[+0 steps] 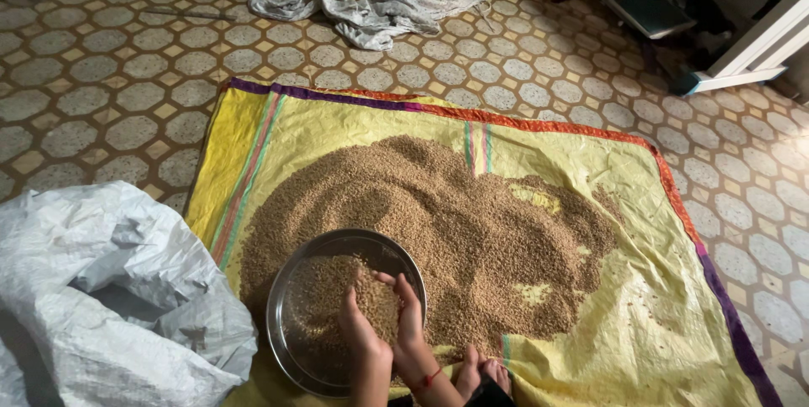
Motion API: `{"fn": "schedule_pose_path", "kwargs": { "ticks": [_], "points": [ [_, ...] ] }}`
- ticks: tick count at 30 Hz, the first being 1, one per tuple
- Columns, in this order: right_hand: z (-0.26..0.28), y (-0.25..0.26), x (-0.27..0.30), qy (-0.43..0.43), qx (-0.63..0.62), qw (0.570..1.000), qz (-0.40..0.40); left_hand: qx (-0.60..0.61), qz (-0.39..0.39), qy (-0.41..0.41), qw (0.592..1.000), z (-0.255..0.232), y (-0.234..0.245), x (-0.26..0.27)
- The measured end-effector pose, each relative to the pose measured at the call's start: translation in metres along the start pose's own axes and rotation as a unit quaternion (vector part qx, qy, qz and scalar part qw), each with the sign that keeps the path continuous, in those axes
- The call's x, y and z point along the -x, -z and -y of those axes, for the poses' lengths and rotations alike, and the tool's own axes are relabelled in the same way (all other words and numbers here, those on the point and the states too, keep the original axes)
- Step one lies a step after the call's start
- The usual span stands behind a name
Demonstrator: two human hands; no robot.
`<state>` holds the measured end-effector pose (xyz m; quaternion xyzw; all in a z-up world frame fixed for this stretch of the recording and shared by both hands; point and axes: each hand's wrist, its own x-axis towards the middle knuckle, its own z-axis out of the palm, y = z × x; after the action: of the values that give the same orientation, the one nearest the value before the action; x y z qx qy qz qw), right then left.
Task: The person scoops grains from a large pile on a yellow tarp into a metal sieve and shakes it to separate finer particles. The person repeatedly scoops and sifts the grains, occasionally picking out debris by hand and transferring the sifted material into a white sack.
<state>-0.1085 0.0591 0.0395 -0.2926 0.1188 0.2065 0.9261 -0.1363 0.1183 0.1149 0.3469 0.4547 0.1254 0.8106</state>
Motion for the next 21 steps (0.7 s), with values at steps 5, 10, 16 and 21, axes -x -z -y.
{"fn": "schedule_pose_path", "kwargs": {
  "ticks": [5, 10, 16, 21],
  "points": [
    [0.015, 0.005, -0.006, -0.057, -0.236, 0.968, -0.059, 0.055, 0.076, -0.088, 0.992, 0.012, -0.019, 0.007],
    [0.061, -0.004, -0.002, -0.035, -0.343, 0.928, -0.14, -0.04, 0.211, -0.185, 0.959, 0.055, -0.062, -0.011],
    [0.127, 0.018, -0.003, 0.041, -0.275, 0.931, -0.235, -0.396, 0.33, -0.408, 0.753, 0.092, -0.126, -0.052],
    [0.153, 0.025, -0.004, 0.106, -0.206, 0.93, -0.285, -0.455, 0.16, -0.611, 0.628, 0.015, -0.081, -0.039]
  ]
}}
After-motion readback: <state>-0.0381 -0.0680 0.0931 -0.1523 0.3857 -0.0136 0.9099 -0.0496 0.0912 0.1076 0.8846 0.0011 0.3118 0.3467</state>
